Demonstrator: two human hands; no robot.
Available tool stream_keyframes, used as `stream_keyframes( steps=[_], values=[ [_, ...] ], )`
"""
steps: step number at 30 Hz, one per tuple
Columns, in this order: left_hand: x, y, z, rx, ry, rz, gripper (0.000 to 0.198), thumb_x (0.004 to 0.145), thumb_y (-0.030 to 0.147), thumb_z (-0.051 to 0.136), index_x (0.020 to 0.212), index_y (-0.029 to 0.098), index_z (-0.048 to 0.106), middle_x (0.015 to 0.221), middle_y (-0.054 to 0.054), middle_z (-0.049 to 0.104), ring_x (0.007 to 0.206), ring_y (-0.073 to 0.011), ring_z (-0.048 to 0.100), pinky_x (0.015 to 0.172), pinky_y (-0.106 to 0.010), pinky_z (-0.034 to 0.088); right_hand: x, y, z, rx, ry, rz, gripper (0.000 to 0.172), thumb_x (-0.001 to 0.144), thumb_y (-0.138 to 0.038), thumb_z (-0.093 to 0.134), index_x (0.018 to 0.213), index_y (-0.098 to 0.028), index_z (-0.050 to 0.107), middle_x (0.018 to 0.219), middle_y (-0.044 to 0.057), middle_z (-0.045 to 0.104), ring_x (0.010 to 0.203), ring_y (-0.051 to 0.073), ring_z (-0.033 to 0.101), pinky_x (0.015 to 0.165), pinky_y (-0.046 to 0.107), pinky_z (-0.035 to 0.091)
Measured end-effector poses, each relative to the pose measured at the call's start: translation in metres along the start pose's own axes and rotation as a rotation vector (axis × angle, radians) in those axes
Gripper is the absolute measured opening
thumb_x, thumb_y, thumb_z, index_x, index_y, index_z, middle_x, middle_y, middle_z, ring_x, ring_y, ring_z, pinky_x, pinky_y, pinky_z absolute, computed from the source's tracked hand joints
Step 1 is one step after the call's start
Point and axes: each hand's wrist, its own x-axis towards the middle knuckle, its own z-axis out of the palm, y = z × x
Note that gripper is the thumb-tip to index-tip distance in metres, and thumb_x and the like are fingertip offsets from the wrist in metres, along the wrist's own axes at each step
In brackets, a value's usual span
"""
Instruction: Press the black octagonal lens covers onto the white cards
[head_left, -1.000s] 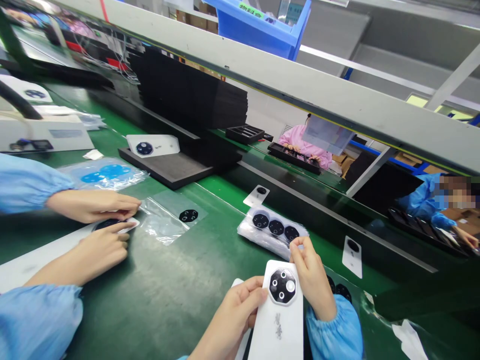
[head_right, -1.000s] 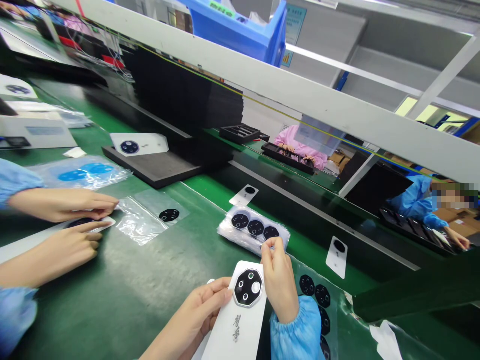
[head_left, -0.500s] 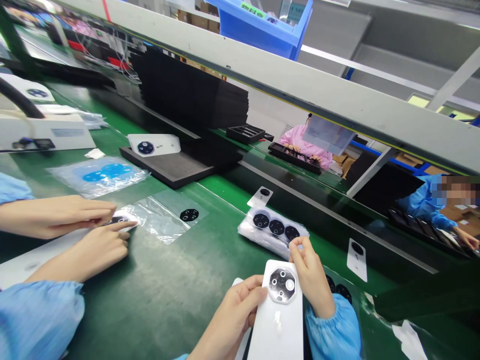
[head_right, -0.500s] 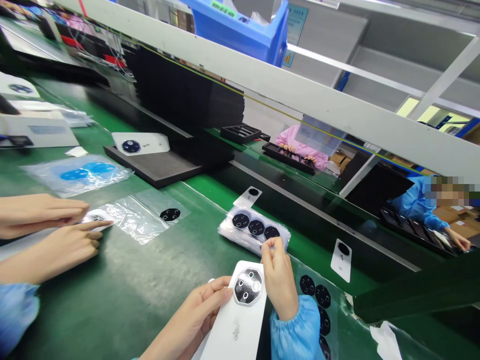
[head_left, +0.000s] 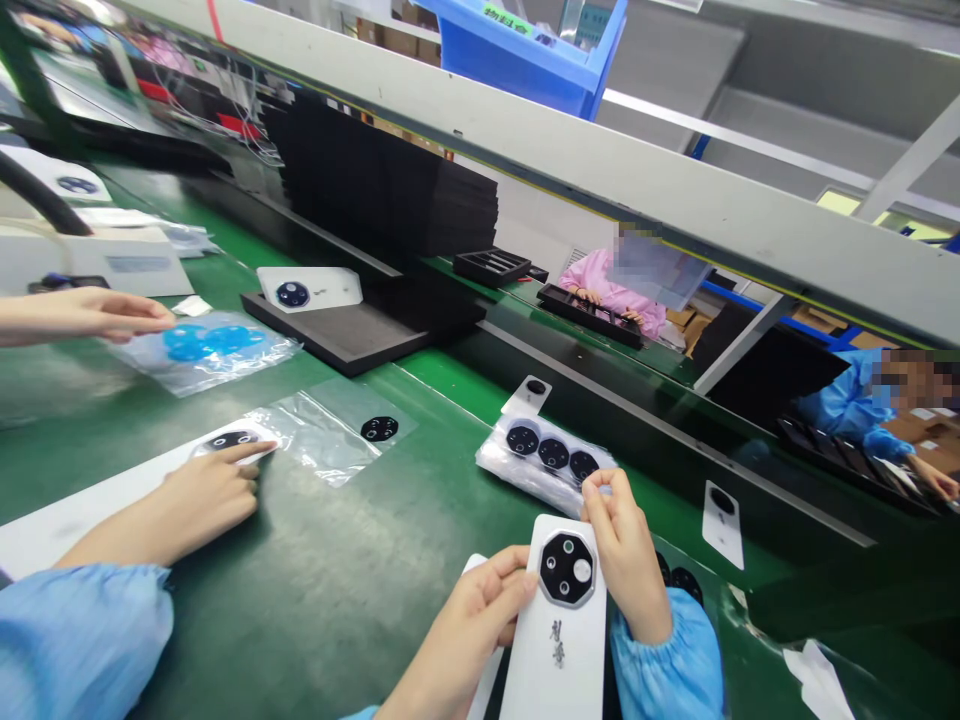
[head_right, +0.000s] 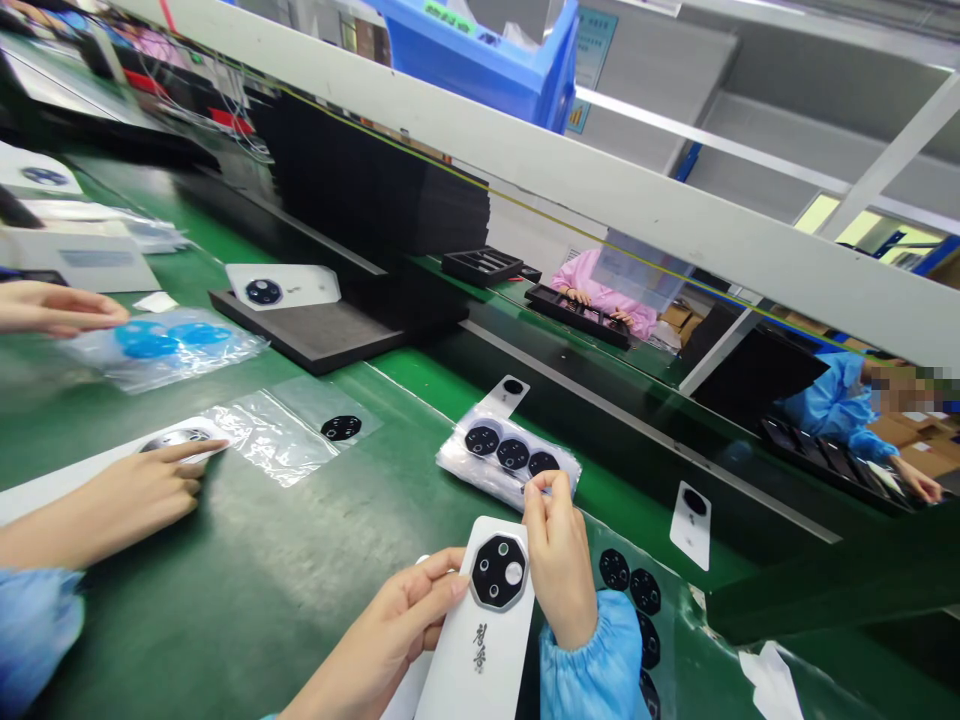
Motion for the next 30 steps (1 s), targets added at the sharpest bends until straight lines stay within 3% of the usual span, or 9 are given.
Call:
stream_keyframes(
  steps=[12, 21, 27, 30],
  values=[
    [0.005, -0.003, -0.006, 0.005, -0.041, -0.003, 0.038, 0.08, 0.046, 0.059, 0.108, 0.019, 0.063, 0.091, -0.005, 0.07, 0.079, -0.0193, 0.065, 0.076, -0.028, 0.047, -0.008, -0.007, 0.001, -0.072, 0.067, -0.028, 0.021, 0.093, -0.041, 0.033, 0.085, -0.024, 0.041, 0.052, -0.008, 0.041, 0.045, 0.013, 0.043, 0.049, 0.025, 0.03],
    [0.002, -0.003, -0.003, 0.029, -0.064, 0.038, 0.046, 0.075, 0.053, 0.063, 0.106, 0.019, 0.062, 0.092, -0.006, 0.07, 0.081, -0.0206, 0.064, 0.072, -0.028, 0.047, -0.009, -0.014, -0.002, -0.066, 0.106, -0.079, 0.017, 0.094, -0.037, 0.035, 0.086, -0.023, 0.042, 0.053, -0.008, 0.043, 0.045, 0.012, 0.044, 0.048, 0.025, 0.033],
    [0.003, -0.004, -0.002, 0.021, 0.0, 0.058, 0.042, 0.079, 0.048, 0.06, 0.107, 0.017, 0.059, 0.082, -0.006, 0.071, 0.072, -0.019, 0.065, 0.067, -0.027, 0.047, -0.016, -0.009, -0.015, -0.086, 0.361, -0.12, 0.018, 0.09, -0.037, 0.044, 0.083, -0.022, 0.052, 0.074, 0.0, 0.057, 0.065, 0.015, 0.055, 0.061, 0.026, 0.042],
    [0.003, -0.004, -0.001, 0.015, 0.019, 0.047, 0.039, 0.078, 0.044, 0.062, 0.106, 0.017, 0.06, 0.078, -0.005, 0.071, 0.066, -0.0184, 0.065, 0.064, -0.027, 0.047, -0.033, 0.001, -0.018, 0.007, 0.308, -0.157, 0.016, 0.089, -0.034, 0.049, 0.081, -0.021, 0.056, 0.076, 0.003, 0.059, 0.066, 0.016, 0.057, 0.06, 0.027, 0.046]
  ],
)
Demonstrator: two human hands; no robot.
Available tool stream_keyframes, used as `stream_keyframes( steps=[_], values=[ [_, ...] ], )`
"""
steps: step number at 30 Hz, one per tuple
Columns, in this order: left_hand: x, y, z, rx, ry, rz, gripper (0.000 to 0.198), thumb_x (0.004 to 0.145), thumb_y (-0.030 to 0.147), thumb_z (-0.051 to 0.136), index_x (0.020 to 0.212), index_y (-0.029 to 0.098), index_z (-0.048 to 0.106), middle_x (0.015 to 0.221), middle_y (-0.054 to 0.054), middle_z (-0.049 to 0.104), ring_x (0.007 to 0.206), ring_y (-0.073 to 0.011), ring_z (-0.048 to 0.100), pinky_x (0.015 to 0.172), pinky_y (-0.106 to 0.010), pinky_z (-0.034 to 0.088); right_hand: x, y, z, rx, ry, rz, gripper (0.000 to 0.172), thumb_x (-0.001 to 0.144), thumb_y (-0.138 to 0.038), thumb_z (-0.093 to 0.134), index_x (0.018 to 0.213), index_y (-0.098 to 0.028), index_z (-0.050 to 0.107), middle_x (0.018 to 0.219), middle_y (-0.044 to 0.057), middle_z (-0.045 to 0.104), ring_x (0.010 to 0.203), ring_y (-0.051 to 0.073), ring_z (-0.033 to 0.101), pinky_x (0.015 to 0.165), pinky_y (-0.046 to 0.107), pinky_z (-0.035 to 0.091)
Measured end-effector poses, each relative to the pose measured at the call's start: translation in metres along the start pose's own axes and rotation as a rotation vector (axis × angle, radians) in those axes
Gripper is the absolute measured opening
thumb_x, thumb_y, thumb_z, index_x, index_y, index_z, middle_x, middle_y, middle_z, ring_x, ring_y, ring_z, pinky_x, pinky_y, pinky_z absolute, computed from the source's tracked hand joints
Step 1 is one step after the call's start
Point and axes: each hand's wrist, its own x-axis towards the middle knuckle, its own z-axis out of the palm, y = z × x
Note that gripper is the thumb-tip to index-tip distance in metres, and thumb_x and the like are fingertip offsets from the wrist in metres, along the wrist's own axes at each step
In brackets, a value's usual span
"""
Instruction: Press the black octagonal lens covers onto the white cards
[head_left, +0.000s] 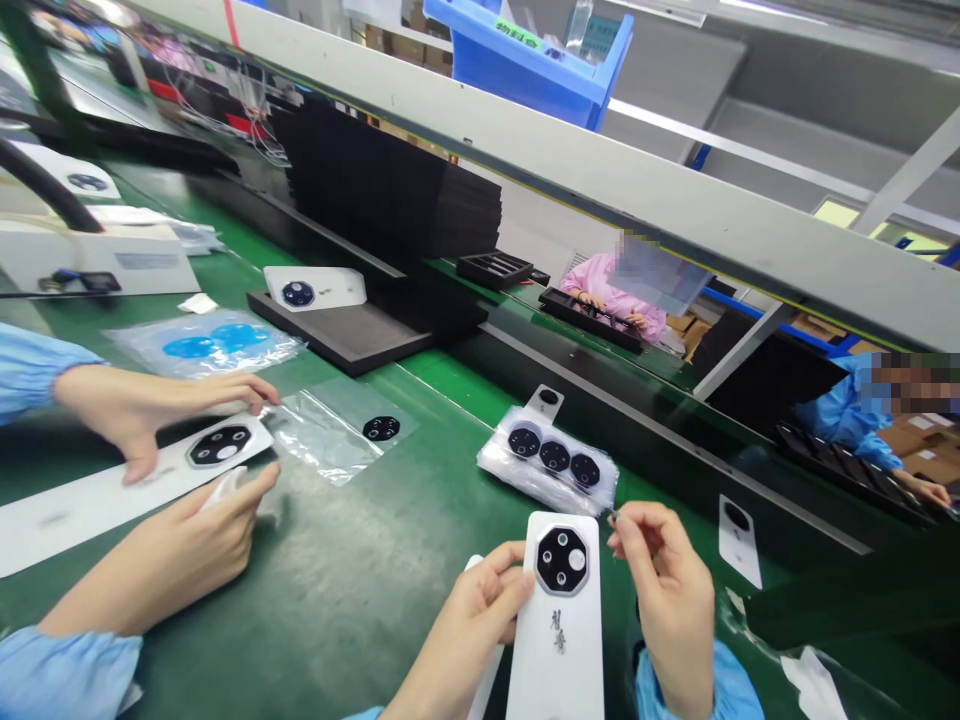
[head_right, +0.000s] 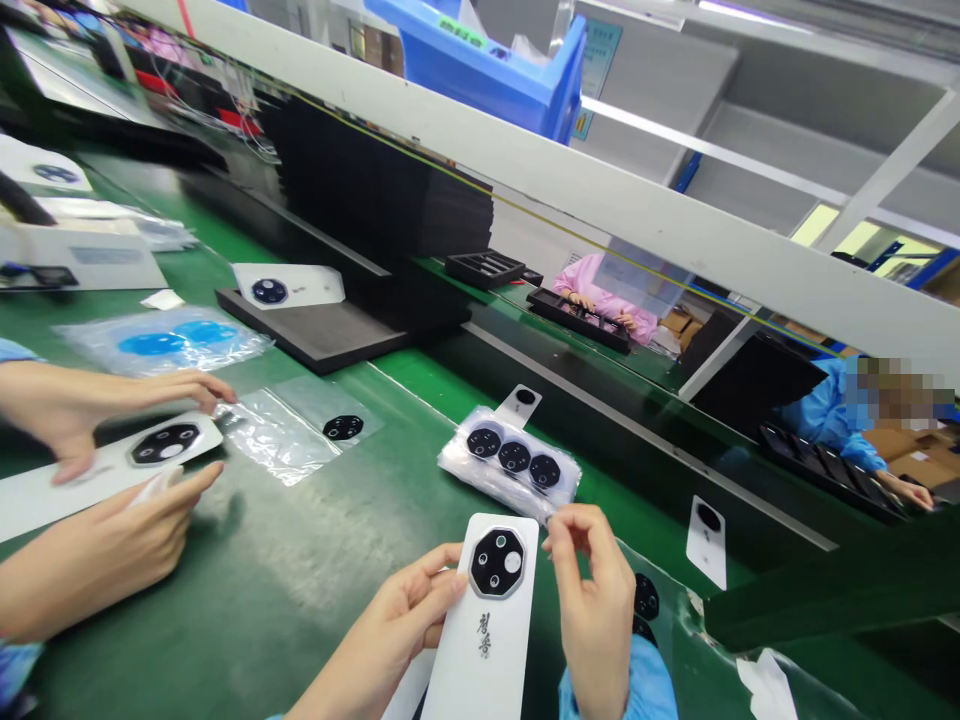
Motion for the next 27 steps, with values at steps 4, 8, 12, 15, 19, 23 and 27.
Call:
stream_keyframes(
  steps=[4, 8, 12, 15, 19, 23, 27],
  values=[
    [0.001, -0.003, -0.001, -0.009, 0.008, 0.0, 0.039, 0.076, 0.045, 0.065, 0.102, 0.016, 0.06, 0.074, -0.004, 0.071, 0.065, -0.0179, 0.065, 0.063, -0.026, 0.047, -0.024, 0.009, -0.001, 0.144, -0.103, -0.121, 0.009, 0.084, -0.023, 0.056, 0.076, -0.021, 0.059, 0.078, 0.005, 0.06, 0.07, 0.019, 0.058, 0.058, 0.028, 0.048],
    [0.0, -0.005, -0.003, 0.026, 0.007, 0.03, 0.041, 0.075, 0.049, 0.064, 0.101, 0.017, 0.06, 0.075, -0.004, 0.071, 0.065, -0.0171, 0.064, 0.064, -0.026, 0.047, -0.033, 0.01, 0.006, 0.246, -0.095, -0.121, 0.006, 0.08, -0.017, 0.059, 0.077, -0.023, 0.06, 0.077, 0.003, 0.057, 0.071, 0.018, 0.057, 0.057, 0.027, 0.047],
    [-0.001, -0.004, 0.0, 0.034, 0.017, 0.102, 0.037, 0.076, 0.045, 0.064, 0.099, 0.017, 0.058, 0.082, -0.005, 0.071, 0.069, -0.0178, 0.064, 0.064, -0.025, 0.047, -0.033, 0.009, 0.009, 0.278, -0.12, -0.098, 0.007, 0.079, -0.018, 0.058, 0.074, -0.022, 0.058, 0.073, 0.002, 0.056, 0.068, 0.016, 0.055, 0.056, 0.024, 0.046],
    [-0.001, -0.005, 0.003, 0.014, 0.031, 0.119, 0.033, 0.075, 0.04, 0.067, 0.096, 0.017, 0.057, 0.088, -0.006, 0.071, 0.071, -0.0189, 0.065, 0.062, -0.025, 0.046, -0.035, 0.011, 0.01, 0.26, -0.066, -0.031, 0.006, 0.076, -0.019, 0.061, 0.081, -0.022, 0.059, 0.072, 0.0, 0.057, 0.065, 0.015, 0.056, 0.06, 0.025, 0.049],
    [-0.002, -0.007, 0.004, -0.002, 0.03, 0.119, 0.031, 0.076, 0.039, 0.067, 0.095, 0.018, 0.055, 0.093, -0.007, 0.071, 0.076, -0.0206, 0.066, 0.066, -0.028, 0.048, -0.037, 0.014, 0.011, 0.235, -0.107, 0.017, 0.003, 0.077, -0.024, 0.062, 0.075, -0.022, 0.061, 0.069, 0.0, 0.059, 0.064, 0.015, 0.056, 0.059, 0.024, 0.049],
    [-0.003, -0.008, 0.003, 0.003, 0.033, 0.106, 0.032, 0.075, 0.04, 0.068, 0.094, 0.018, 0.053, 0.093, -0.007, 0.071, 0.08, -0.0223, 0.066, 0.065, -0.028, 0.048, -0.037, 0.015, 0.011, 0.189, -0.079, 0.113, 0.009, 0.078, -0.029, 0.063, 0.075, -0.021, 0.062, 0.07, 0.001, 0.06, 0.063, 0.015, 0.057, 0.055, 0.024, 0.048],
    [-0.001, -0.008, 0.003, 0.017, 0.035, 0.093, 0.032, 0.075, 0.039, 0.067, 0.094, 0.018, 0.052, 0.091, -0.006, 0.071, 0.072, -0.0202, 0.066, 0.064, -0.028, 0.048, -0.038, 0.017, 0.01, 0.175, -0.065, -0.002, 0.011, 0.083, -0.027, 0.059, 0.078, -0.021, 0.066, 0.077, 0.004, 0.061, 0.069, 0.017, 0.058, 0.058, 0.025, 0.047]
  ],
)
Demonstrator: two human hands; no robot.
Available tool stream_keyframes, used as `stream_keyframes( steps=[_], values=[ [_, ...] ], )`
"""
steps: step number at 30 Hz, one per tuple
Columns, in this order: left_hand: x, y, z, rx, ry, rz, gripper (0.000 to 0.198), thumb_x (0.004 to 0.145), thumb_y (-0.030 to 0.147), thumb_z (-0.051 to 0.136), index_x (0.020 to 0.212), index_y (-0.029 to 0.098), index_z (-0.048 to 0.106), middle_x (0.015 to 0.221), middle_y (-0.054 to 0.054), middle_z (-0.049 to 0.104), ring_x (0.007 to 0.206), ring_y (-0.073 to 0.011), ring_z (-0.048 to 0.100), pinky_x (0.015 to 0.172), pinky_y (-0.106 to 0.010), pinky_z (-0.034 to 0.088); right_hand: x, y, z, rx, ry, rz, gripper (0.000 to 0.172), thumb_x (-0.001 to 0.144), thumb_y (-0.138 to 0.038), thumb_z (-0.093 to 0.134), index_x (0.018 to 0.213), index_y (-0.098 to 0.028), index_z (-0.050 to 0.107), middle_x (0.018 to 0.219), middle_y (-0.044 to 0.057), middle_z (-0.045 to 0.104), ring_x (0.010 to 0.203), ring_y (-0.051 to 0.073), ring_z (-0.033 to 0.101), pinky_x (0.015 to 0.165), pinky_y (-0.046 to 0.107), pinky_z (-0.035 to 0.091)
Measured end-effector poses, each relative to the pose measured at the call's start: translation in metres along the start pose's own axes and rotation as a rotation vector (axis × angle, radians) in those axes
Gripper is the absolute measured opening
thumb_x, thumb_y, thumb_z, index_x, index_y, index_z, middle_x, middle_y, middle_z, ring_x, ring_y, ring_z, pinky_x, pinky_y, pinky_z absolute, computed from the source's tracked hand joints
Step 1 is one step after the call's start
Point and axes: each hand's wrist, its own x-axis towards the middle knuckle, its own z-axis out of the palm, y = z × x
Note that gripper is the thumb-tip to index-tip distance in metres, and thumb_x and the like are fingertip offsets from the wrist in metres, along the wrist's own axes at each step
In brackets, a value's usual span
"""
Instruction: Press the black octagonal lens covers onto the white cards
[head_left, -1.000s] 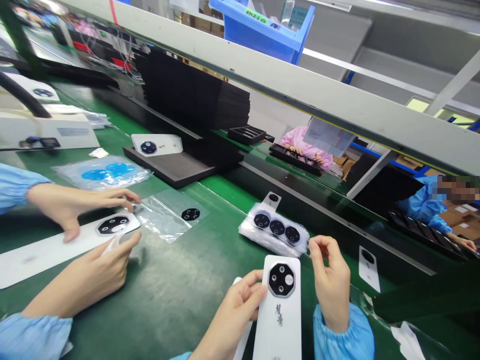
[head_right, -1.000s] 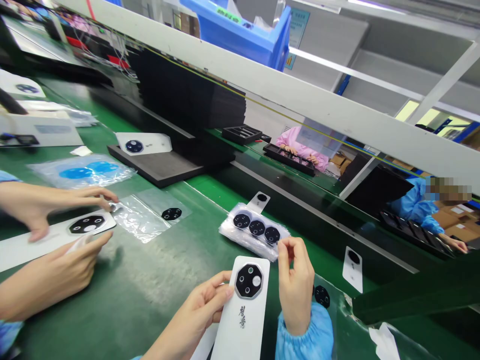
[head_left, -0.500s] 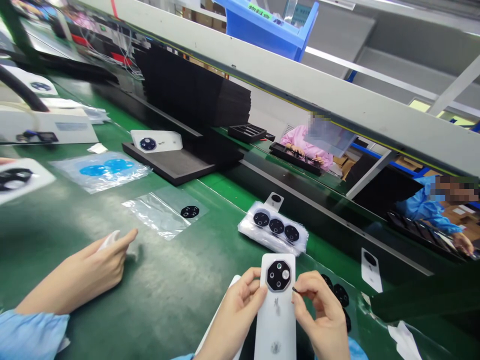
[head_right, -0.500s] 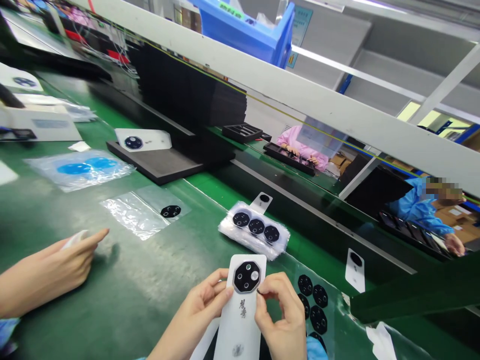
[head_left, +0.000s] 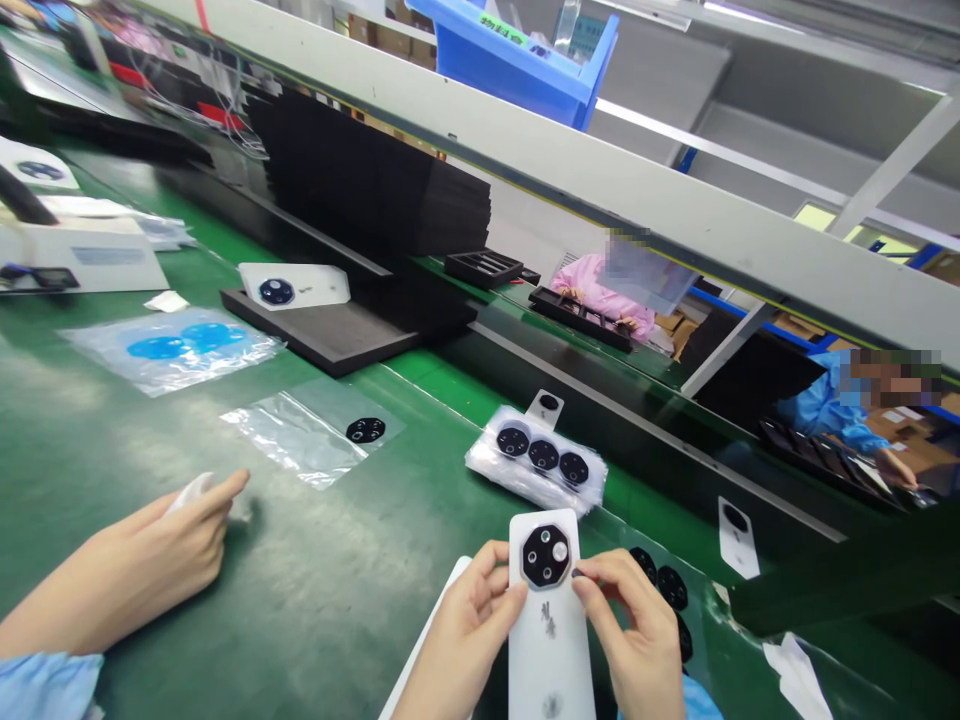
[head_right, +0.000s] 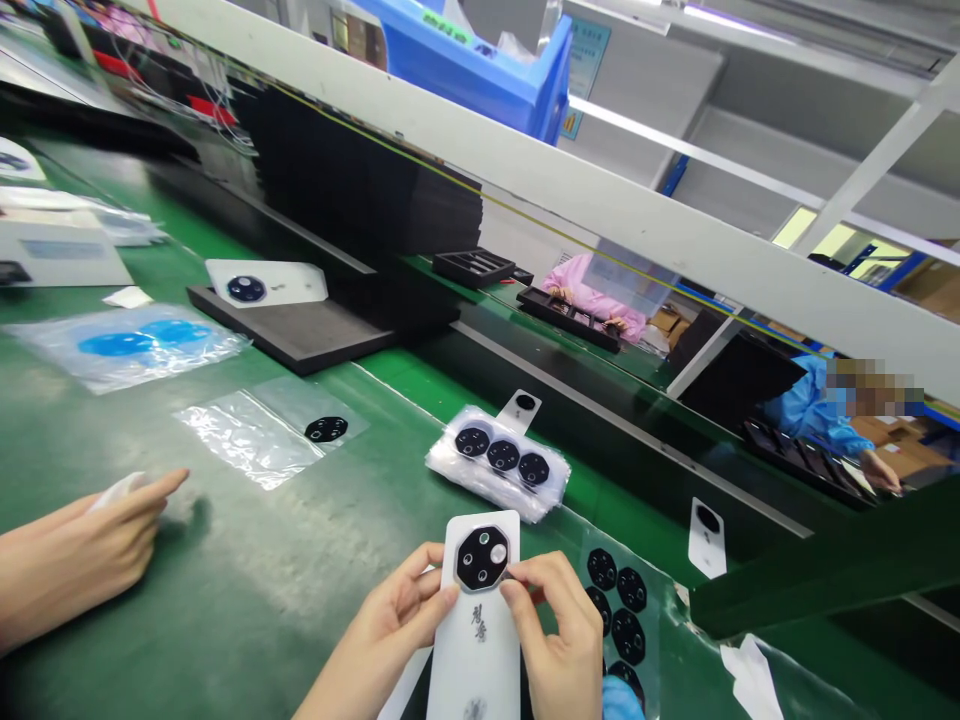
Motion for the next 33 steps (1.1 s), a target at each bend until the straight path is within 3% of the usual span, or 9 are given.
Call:
stream_keyframes(
  steps=[4, 9, 14, 18, 25, 33],
  values=[
    [0.0027, -0.0017, -0.0008, -0.014, -0.008, -0.013, 0.029, 0.078, 0.037, 0.064, 0.095, 0.018, 0.051, 0.088, -0.005, 0.071, 0.067, -0.0183, 0.065, 0.066, -0.029, 0.048, -0.0006, 0.0006, 0.0022, 0.011, 0.023, -0.09, 0.01, 0.085, -0.022, 0.057, 0.079, -0.021, 0.065, 0.083, 0.005, 0.06, 0.074, 0.017, 0.058, 0.06, 0.025, 0.047],
    [0.0027, -0.0043, -0.0018, -0.03, 0.007, -0.008, 0.029, 0.077, 0.037, 0.065, 0.093, 0.018, 0.051, 0.087, -0.005, 0.071, 0.062, -0.0154, 0.063, 0.062, -0.027, 0.047, -0.002, 0.0004, 0.0042, -0.003, 0.033, -0.076, 0.006, 0.084, -0.023, 0.058, 0.087, -0.023, 0.062, 0.079, 0.002, 0.06, 0.07, 0.016, 0.058, 0.06, 0.025, 0.048],
    [0.0013, -0.0036, -0.0022, -0.039, -0.003, -0.017, 0.027, 0.077, 0.037, 0.066, 0.09, 0.018, 0.051, 0.088, -0.004, 0.071, 0.061, -0.0123, 0.06, 0.063, -0.025, 0.045, -0.0025, 0.0048, 0.0021, -0.046, -0.047, -0.127, 0.009, 0.086, -0.021, 0.056, 0.08, -0.022, 0.063, 0.076, 0.002, 0.061, 0.07, 0.016, 0.059, 0.061, 0.025, 0.046],
    [0.0023, -0.0037, -0.0025, -0.039, -0.007, -0.003, 0.028, 0.078, 0.036, 0.065, 0.093, 0.019, 0.05, 0.088, -0.004, 0.07, 0.063, -0.0131, 0.06, 0.062, -0.025, 0.046, -0.0021, 0.0054, 0.0019, -0.086, -0.111, -0.175, 0.01, 0.086, -0.017, 0.054, 0.087, -0.022, 0.063, 0.085, 0.004, 0.063, 0.075, 0.017, 0.061, 0.063, 0.025, 0.049],
    [0.0021, -0.0043, -0.0019, -0.035, -0.009, 0.012, 0.03, 0.076, 0.037, 0.067, 0.093, 0.019, 0.05, 0.091, -0.005, 0.069, 0.063, -0.013, 0.06, 0.06, -0.025, 0.046, -0.0062, 0.0032, 0.0083, -0.09, -0.059, -0.182, 0.01, 0.086, -0.018, 0.054, 0.091, -0.022, 0.062, 0.081, 0.003, 0.06, 0.072, 0.016, 0.06, 0.064, 0.027, 0.05],
    [-0.0008, -0.0069, -0.0022, 0.003, -0.026, 0.039, 0.032, 0.076, 0.041, 0.067, 0.093, 0.02, 0.05, 0.099, -0.008, 0.067, 0.084, -0.0204, 0.063, 0.065, -0.026, 0.048, -0.0052, 0.0097, 0.0098, -0.195, -0.028, -0.253, 0.012, 0.088, -0.019, 0.051, 0.086, -0.021, 0.063, 0.097, 0.009, 0.052, 0.089, 0.021, 0.059, 0.069, 0.031, 0.052]
  ],
)
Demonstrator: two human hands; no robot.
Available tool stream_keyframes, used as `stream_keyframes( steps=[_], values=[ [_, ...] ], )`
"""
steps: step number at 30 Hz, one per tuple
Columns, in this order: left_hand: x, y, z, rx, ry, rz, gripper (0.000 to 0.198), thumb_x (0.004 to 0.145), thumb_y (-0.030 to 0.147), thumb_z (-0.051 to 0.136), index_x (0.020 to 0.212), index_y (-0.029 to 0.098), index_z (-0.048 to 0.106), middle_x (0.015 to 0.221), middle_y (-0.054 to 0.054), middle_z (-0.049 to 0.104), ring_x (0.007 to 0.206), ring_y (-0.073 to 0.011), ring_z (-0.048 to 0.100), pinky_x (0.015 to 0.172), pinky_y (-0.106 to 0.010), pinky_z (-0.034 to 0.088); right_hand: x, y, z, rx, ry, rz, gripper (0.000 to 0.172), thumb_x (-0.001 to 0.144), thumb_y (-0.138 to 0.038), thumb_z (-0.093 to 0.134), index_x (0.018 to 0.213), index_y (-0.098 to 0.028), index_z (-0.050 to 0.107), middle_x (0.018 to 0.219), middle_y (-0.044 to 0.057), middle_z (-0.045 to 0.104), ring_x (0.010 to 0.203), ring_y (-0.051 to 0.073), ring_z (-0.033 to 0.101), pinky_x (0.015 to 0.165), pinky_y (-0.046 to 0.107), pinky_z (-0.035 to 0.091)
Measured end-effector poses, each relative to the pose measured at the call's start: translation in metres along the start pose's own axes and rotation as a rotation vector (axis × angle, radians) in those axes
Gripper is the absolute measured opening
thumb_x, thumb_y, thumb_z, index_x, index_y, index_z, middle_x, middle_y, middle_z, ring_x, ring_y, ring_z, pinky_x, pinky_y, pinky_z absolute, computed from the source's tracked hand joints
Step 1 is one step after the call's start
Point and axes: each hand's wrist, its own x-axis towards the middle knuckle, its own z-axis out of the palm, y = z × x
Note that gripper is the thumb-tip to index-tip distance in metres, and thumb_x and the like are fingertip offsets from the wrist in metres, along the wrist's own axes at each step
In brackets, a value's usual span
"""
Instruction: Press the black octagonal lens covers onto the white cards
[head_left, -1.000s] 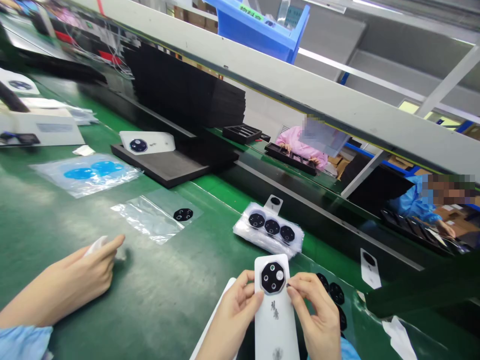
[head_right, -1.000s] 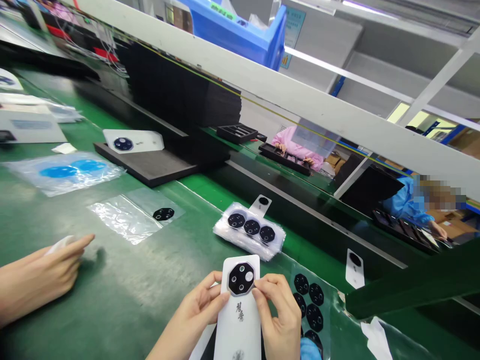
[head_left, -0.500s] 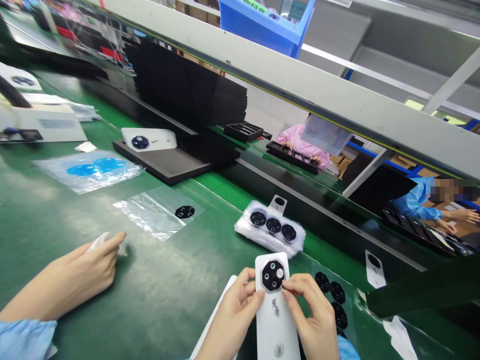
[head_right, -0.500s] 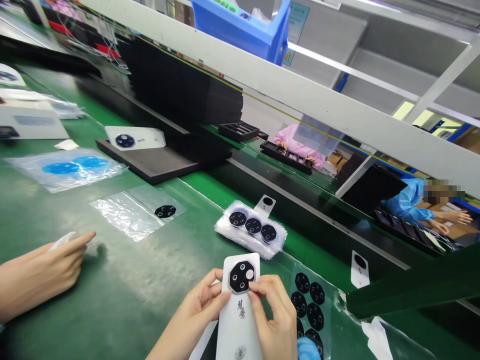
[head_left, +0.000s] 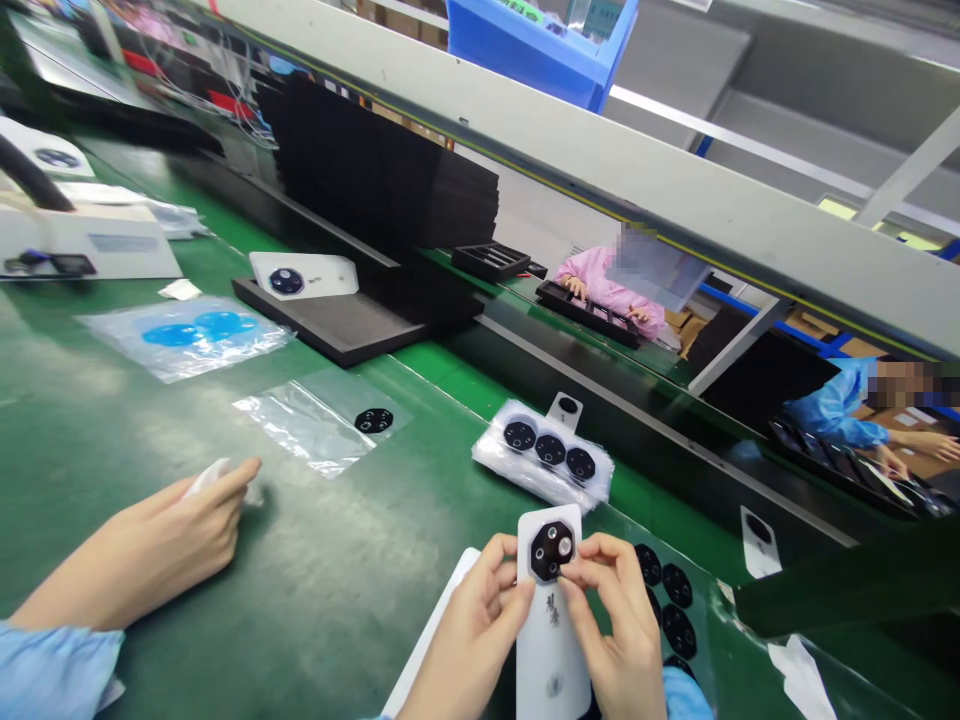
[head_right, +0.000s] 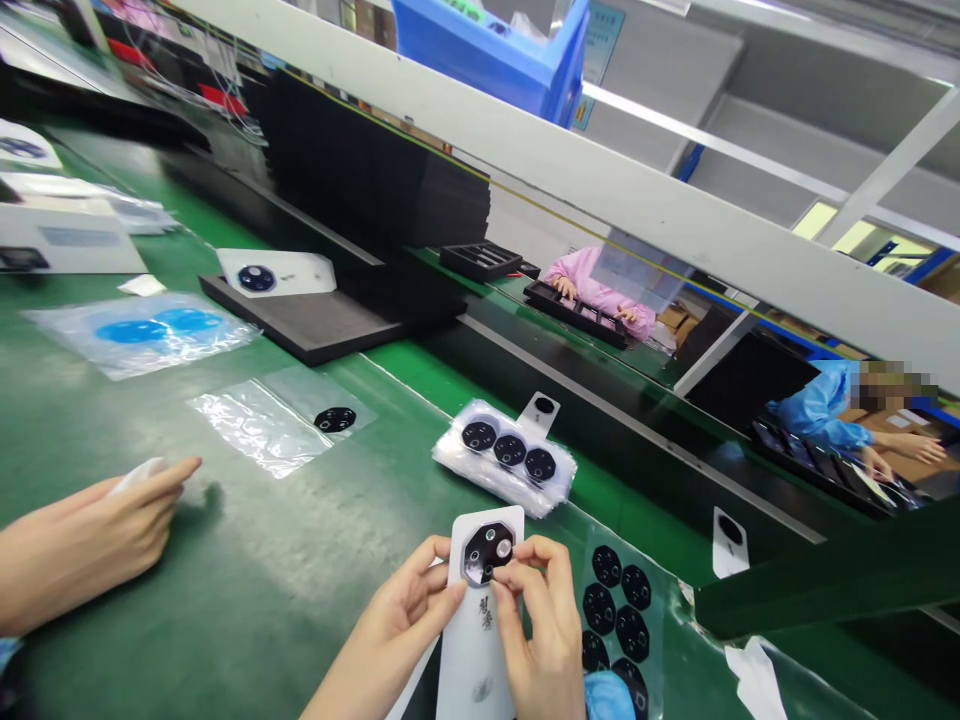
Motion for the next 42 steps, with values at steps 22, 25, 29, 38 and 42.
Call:
stream_keyframes(
  steps=[22, 25, 29, 38, 42],
  values=[
    [0.0032, 0.0046, 0.0016, -0.012, -0.011, -0.019, 0.032, 0.076, 0.04, 0.066, 0.091, 0.021, 0.047, 0.094, -0.006, 0.067, 0.079, -0.0204, 0.064, 0.061, -0.026, 0.047, 0.0051, -0.0006, -0.0048, 0.228, -0.088, 0.232, 0.014, 0.088, -0.028, 0.051, 0.08, -0.02, 0.061, 0.09, 0.005, 0.05, 0.081, 0.018, 0.056, 0.067, 0.027, 0.05],
    [0.0021, 0.0044, 0.0026, -0.018, -0.017, -0.026, 0.032, 0.076, 0.04, 0.065, 0.092, 0.021, 0.046, 0.094, -0.006, 0.067, 0.079, -0.0199, 0.064, 0.062, -0.026, 0.048, 0.0053, 0.0018, -0.0044, 0.151, -0.071, 0.163, 0.013, 0.088, -0.025, 0.051, 0.084, -0.02, 0.062, 0.091, 0.006, 0.049, 0.083, 0.018, 0.056, 0.066, 0.027, 0.052],
    [0.0011, 0.0041, 0.0025, 0.003, -0.006, -0.017, 0.028, 0.078, 0.039, 0.064, 0.091, 0.021, 0.046, 0.094, -0.005, 0.066, 0.073, -0.016, 0.062, 0.064, -0.026, 0.048, 0.0034, 0.0033, -0.0023, 0.023, -0.075, 0.069, 0.012, 0.088, -0.019, 0.05, 0.085, -0.021, 0.061, 0.092, 0.006, 0.049, 0.083, 0.018, 0.058, 0.066, 0.027, 0.051],
    [0.0039, 0.0046, -0.0035, 0.031, 0.032, 0.025, 0.027, 0.078, 0.039, 0.065, 0.091, 0.02, 0.049, 0.092, -0.004, 0.068, 0.069, -0.014, 0.06, 0.067, -0.025, 0.047, 0.0057, -0.0018, -0.0053, 0.211, -0.212, 0.214, 0.013, 0.088, -0.026, 0.05, 0.08, -0.021, 0.058, 0.093, 0.005, 0.047, 0.088, 0.018, 0.055, 0.073, 0.028, 0.048],
    [0.0049, 0.0048, -0.0045, 0.006, 0.025, -0.004, 0.03, 0.077, 0.041, 0.065, 0.091, 0.02, 0.05, 0.089, -0.004, 0.069, 0.067, -0.0149, 0.061, 0.065, -0.026, 0.047, 0.007, 0.0016, -0.0058, 0.349, -0.146, 0.322, 0.014, 0.088, -0.03, 0.05, 0.083, -0.021, 0.059, 0.094, 0.005, 0.046, 0.086, 0.018, 0.053, 0.073, 0.028, 0.048]
  ],
)
